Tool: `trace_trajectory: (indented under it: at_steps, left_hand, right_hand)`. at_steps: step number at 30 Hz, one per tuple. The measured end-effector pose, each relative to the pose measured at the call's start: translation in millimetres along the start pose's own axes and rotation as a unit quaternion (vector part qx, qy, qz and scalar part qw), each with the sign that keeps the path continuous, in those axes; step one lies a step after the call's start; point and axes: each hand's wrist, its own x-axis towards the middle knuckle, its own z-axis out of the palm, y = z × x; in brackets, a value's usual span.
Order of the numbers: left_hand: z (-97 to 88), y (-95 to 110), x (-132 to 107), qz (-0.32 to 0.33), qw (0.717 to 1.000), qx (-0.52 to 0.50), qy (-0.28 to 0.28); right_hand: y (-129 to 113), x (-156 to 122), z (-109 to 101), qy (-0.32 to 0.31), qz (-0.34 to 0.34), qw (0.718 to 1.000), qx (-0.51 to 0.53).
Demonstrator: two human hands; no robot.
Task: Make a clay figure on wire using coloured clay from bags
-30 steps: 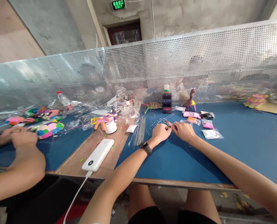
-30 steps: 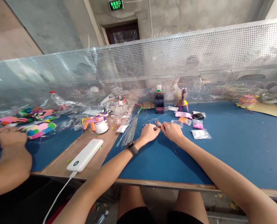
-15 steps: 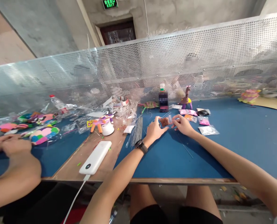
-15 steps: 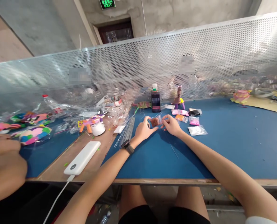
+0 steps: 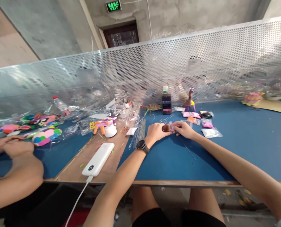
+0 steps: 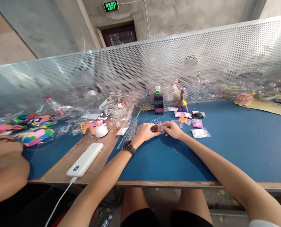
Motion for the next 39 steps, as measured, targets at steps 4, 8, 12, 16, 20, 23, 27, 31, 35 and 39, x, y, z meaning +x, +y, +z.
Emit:
trace_trajectory:
  at_steps: [4, 8, 12, 16, 20, 23, 27, 31, 35, 39]
  left_hand:
    - [4.2, -1.0, 1.1, 0.006, 1.000, -0.024, -0.006]
    - [8.7, -1.2, 1.8, 0.017, 0.999, -0.045, -0.007]
    - [12.1, 0.7, 2.5, 0.048, 0.998, -0.046, -0.007]
    - [13.6, 1.7, 1.1, 0.060, 0.997, -0.048, -0.012]
    - [12.4, 0.7, -1.6, 0.056, 0.997, -0.058, -0.019]
    - [11.8, 0.8, -1.3, 0.066, 0.995, -0.069, -0.018]
    - [12.0, 1.6, 1.2, 0.065, 0.995, -0.069, -0.030]
    - [12.6, 2.3, 1.7, 0.065, 0.995, -0.063, -0.028]
    - [14.4, 3.5, 0.7, 0.072, 0.996, -0.048, -0.026]
    - [16.3, 4.6, 0.7, 0.080, 0.996, -0.035, -0.031]
  right_hand:
    - [-2.1, -2.9, 1.9, -0.006, -0.018, 0.999, -0.040]
    - [-3.6, -4.4, 1.5, -0.009, -0.033, 0.997, -0.068]
    - [-5.7, -3.0, -0.1, -0.013, -0.029, 0.999, -0.043]
    - [-6.9, -0.3, -3.5, -0.031, -0.025, 0.999, -0.015]
    - [-5.7, 1.0, -7.0, -0.045, -0.023, 0.999, 0.004]
    - [-5.3, 0.7, -9.6, -0.063, -0.018, 0.998, 0.010]
    - [-6.1, -0.3, -13.7, -0.083, -0.005, 0.997, 0.001]
    - [-2.9, 0.5, -16.8, -0.063, -0.007, 0.997, -0.038]
    - [2.8, 2.1, -18.2, -0.038, -0.022, 0.996, -0.079]
    - [2.9, 1.5, -17.8, -0.012, -0.047, 0.993, -0.108]
